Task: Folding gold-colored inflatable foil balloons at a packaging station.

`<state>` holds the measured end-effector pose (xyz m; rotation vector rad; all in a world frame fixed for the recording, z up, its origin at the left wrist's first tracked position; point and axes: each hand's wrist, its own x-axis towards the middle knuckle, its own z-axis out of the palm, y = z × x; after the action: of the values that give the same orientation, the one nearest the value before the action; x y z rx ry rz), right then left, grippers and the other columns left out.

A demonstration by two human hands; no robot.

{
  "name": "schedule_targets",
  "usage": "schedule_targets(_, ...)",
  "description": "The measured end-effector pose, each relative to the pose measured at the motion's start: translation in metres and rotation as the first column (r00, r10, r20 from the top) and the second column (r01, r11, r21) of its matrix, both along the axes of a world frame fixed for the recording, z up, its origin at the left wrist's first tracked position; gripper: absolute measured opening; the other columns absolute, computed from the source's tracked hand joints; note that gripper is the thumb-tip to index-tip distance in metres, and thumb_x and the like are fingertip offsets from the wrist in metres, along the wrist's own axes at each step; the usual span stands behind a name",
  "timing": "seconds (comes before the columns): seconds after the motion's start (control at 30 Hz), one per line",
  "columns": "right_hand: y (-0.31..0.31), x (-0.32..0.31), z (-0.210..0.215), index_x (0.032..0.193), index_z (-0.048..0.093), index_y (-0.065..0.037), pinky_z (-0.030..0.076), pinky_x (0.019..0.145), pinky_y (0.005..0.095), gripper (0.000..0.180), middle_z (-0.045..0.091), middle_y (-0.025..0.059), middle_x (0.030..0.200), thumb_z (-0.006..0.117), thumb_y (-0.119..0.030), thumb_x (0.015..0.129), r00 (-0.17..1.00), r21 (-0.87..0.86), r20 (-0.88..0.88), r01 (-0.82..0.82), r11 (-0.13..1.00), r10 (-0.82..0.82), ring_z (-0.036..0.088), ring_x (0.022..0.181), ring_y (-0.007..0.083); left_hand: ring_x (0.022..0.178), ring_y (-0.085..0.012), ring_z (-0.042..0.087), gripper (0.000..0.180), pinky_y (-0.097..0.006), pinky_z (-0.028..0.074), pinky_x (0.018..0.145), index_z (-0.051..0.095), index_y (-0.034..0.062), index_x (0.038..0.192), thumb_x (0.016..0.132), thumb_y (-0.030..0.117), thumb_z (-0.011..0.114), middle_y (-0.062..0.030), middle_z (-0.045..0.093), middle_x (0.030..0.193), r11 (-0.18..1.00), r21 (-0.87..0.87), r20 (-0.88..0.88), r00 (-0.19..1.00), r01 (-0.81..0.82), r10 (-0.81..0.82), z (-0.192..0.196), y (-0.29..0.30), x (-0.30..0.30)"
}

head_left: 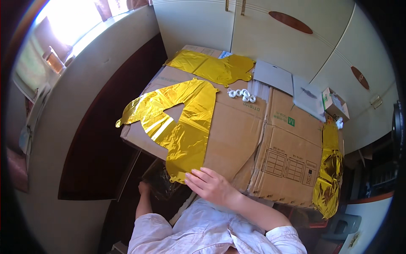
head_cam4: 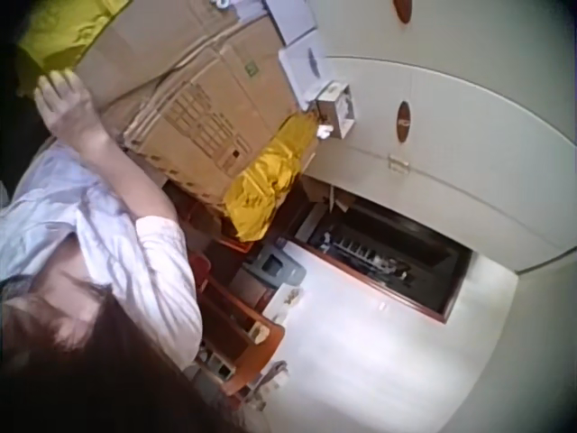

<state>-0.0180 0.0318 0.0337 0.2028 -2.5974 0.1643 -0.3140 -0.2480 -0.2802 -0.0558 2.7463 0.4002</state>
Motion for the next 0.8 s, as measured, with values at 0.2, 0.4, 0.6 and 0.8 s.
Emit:
schedule_targets(0.2, 0.012, -0.022, -0.015, 0.095, 0.069, -0.001, 0.052, 0.083, 0.0326, 0.023, 0.068, 0.0093, 0.097, 0.062, -0.013, 0.077, 0.995, 0.094, -0.011, -0.094, 0.991, 0.096, 0.065, 0.094, 0.0216, 0.106, -0.0401, 0.063, 0.033, -0.05, 0.052, 0.089, 0.069, -0.0017, 0.102, 0.085, 0.024, 0.057, -0.027, 0.066, 0.107, 0.993, 0.081, -0.032, 0.996, 0.088, -0.086, -0.015, 0.025, -0.008)
schedule_targets(0.4, 0.016, -0.03, -0.011, 0.078, 0.064, -0.006, 0.054, 0.069, 0.0323, 0.01, 0.066, 0.0065, 0.082, 0.066, -0.015, 0.077, 0.998, -0.251, 0.036, -0.048, 0.967, 0.059, 0.066, 0.08, 0.0212, 0.103, -0.0406, 0.064, 0.03, -0.048, 0.053, 0.087, 0.069, -0.0016, 0.1, 0.086, 0.02, 0.055, -0.0276, 0.066, 0.105, 0.893, 0.072, -0.054, 0.896, 0.443, -0.44, -0.05, 0.016, -0.035)
schedule_targets(0.6, 0.032, -0.044, -0.006, 0.082, 0.068, -0.01, 0.053, 0.068, 0.0377, 0.013, 0.067, 0.0056, 0.079, 0.072, -0.022, 0.08, 0.979, -0.718, 0.204, 0.127, 0.685, 0.031, 0.065, 0.076, 0.0244, 0.108, -0.0331, 0.064, 0.033, -0.04, 0.053, 0.088, 0.067, -0.0014, 0.108, 0.084, 0.02, 0.063, -0.0243, 0.067, 0.111, 0.733, 0.079, 0.125, 0.723, 0.675, -0.679, 0.006, 0.018, -0.02)
schedule_targets(0.8, 0.042, -0.056, 0.019, 0.083, 0.067, -0.008, 0.052, 0.065, 0.0345, 0.014, 0.068, 0.0069, 0.081, 0.074, -0.019, 0.079, 0.993, -0.549, 0.054, 0.117, 0.827, -0.105, 0.065, 0.075, 0.0235, 0.109, -0.0226, 0.056, 0.033, -0.032, 0.045, 0.092, 0.054, 0.0015, 0.124, 0.093, 0.011, 0.06, -0.0124, 0.054, 0.122, 0.645, 0.706, -0.572, 0.773, 0.292, 0.275, 0.151, 0.053, -0.002)
